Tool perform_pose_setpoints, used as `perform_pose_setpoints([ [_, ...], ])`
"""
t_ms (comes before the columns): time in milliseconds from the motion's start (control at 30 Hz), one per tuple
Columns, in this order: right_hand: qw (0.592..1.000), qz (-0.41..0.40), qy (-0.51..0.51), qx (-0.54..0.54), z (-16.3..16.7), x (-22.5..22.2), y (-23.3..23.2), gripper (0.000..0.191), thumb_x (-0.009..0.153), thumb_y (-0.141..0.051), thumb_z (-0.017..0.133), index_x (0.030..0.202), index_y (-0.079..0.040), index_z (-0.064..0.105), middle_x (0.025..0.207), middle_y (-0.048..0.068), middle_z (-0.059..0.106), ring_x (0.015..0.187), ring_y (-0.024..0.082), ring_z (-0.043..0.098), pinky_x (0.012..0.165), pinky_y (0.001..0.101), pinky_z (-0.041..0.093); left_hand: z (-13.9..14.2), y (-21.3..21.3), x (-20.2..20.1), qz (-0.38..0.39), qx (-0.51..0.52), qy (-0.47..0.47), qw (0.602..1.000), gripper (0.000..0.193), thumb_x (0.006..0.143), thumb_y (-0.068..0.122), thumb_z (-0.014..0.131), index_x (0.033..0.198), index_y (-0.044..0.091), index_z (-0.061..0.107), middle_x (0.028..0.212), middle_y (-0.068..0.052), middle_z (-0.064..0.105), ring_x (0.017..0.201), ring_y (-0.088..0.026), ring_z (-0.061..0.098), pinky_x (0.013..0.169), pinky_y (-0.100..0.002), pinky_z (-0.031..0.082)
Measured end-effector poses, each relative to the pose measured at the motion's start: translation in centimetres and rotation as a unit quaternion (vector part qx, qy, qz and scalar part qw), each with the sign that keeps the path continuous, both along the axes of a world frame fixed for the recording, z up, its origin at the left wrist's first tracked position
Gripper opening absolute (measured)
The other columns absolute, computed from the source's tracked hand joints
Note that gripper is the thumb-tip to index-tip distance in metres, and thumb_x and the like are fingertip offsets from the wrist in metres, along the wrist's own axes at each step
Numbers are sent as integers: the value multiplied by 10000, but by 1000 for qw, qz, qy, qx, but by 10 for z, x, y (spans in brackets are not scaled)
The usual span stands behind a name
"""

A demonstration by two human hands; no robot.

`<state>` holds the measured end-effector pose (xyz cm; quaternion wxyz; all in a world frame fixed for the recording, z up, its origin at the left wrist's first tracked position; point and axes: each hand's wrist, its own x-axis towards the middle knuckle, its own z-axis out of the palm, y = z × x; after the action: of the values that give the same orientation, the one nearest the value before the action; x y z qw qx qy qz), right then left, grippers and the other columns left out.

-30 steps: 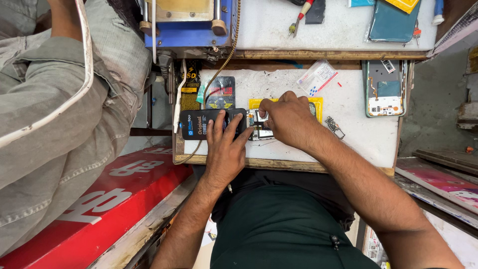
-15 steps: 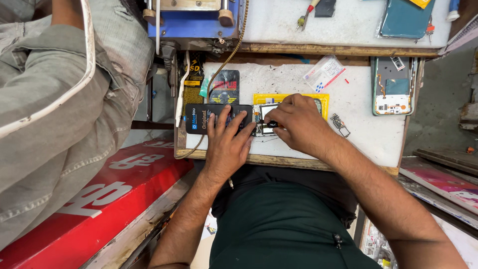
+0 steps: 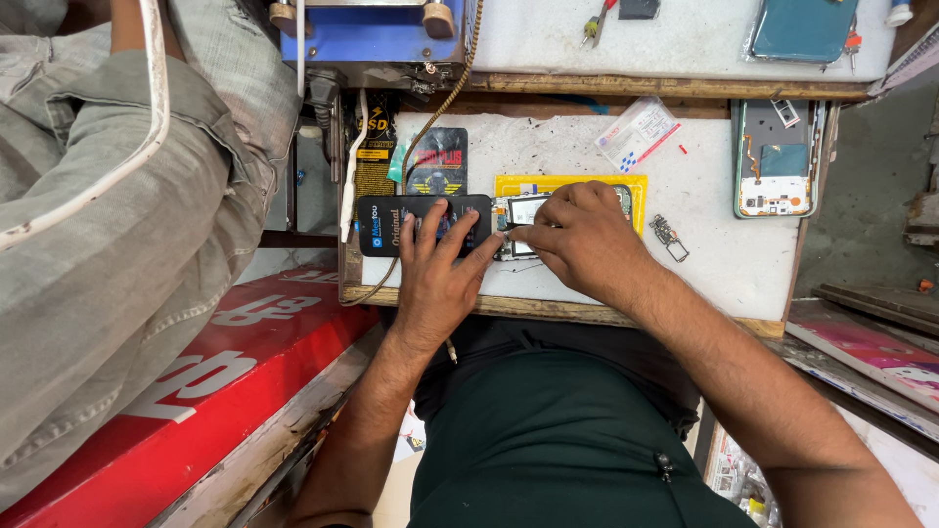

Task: The person handles a disassembled smartphone, removes a rubber band, and manipulates internal components including the battery and ribbon cables. They also handle a second phone and various small parts on the workbench.

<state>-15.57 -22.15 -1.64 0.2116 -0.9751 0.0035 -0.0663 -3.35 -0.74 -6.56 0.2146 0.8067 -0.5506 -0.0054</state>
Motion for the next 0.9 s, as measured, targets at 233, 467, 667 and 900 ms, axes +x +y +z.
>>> perform_pose_setpoints([
  [233,1000,-2,-15,-13,-4,0,2,273,862,-200,763,1133,-218,794,999,9,698,1077,260,579,961,474,411,2,0,2,-7,19,-1,1000,406,915,233,772,1312,276,698,1439,-87,557,1435,-391,382,1171,-719,262],
  [467,1000,0,-17,1,-4,0,1,267,873,-193,769,1136,-222,800,982,11,684,1060,262,573,958,474,403,9,-2,0,-10,24,8,1000,362,950,269,742,1309,241,712,1427,-118,537,1430,-406,367,1162,-723,245],
  [667,1000,-3,-22,21,-4,-2,4,284,852,-183,777,1131,-234,804,985,-5,675,1072,256,568,982,483,390,11,-1,-1,-8,24,10,1000,362,950,246,741,1310,215,717,1430,-120,536,1435,-408,361,1165,-717,241],
  [900,999,-5,-34,14,-8,-4,6,280,858,-178,779,1127,-254,801,1048,2,676,1107,261,561,1016,487,376,9,1,-4,-6,36,-1,999,367,944,226,744,1310,236,714,1434,-113,533,1435,-403,358,1168,-715,239],
])
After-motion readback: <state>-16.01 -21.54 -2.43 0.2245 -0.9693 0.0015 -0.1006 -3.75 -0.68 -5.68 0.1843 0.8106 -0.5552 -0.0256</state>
